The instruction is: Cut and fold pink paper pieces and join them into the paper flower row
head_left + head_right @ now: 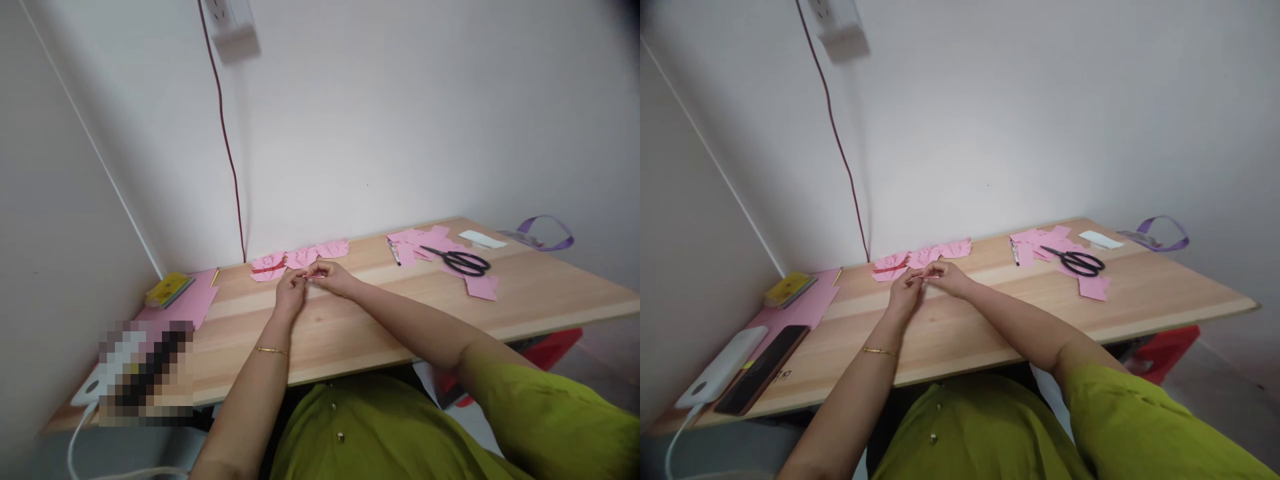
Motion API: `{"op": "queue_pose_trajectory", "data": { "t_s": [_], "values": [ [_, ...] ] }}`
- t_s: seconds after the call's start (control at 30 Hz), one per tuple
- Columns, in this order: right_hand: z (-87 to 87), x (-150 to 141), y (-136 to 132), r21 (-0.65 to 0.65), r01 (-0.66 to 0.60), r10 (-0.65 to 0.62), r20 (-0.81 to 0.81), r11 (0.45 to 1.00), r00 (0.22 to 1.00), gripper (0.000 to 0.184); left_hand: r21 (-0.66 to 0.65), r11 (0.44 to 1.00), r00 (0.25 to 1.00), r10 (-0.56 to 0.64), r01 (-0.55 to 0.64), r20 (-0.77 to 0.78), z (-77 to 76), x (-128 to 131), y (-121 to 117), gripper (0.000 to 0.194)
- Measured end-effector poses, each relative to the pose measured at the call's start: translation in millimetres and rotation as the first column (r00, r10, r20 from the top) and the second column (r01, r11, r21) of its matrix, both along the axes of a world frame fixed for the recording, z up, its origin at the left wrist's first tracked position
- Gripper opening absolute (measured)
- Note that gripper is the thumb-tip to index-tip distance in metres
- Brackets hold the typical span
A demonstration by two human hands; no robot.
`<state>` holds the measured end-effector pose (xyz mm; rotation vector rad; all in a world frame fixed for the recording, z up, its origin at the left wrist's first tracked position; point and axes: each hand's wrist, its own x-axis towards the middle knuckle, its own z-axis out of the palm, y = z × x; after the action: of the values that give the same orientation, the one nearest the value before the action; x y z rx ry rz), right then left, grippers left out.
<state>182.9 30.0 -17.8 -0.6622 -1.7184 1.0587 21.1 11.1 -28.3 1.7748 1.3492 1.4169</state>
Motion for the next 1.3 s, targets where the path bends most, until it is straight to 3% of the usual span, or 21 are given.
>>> {"op": "queue_pose_trajectory", "data": {
  "t_s": [0.13, 0.5, 0.67, 1.3],
  "values": [
    [0.4, -1.0, -1.6, 0.008, 0.019, -0.019, 0.016, 1.0, 1.0, 0.027, 0.027, 1.0, 0.999, 0.009, -0.007, -0.051, -1.9, -1.7, 2.2, 0.015],
    [-4.1, 0.3, 3.2, 0.065, 0.018, -0.02, 0.031, 0.998, 0.999, 0.014, 0.037, 0.999, 0.993, -0.011, 0.015, -0.118, 1.3, 0.0, -1.2, 0.019],
    [-3.7, 0.0, 2.4, 0.063, 0.047, -0.05, 0.045, 0.997, 0.998, 0.017, 0.033, 0.999, 0.995, -0.02, 0.023, -0.101, 1.7, 0.7, -1.2, 0.011],
    [-2.6, 1.7, 0.7, 0.084, 0.069, -0.075, 0.065, 0.994, 0.995, 0.023, 0.024, 0.998, 0.986, -0.053, 0.058, -0.159, 12.0, 4.1, -10.3, 0.02]
  ]
}}
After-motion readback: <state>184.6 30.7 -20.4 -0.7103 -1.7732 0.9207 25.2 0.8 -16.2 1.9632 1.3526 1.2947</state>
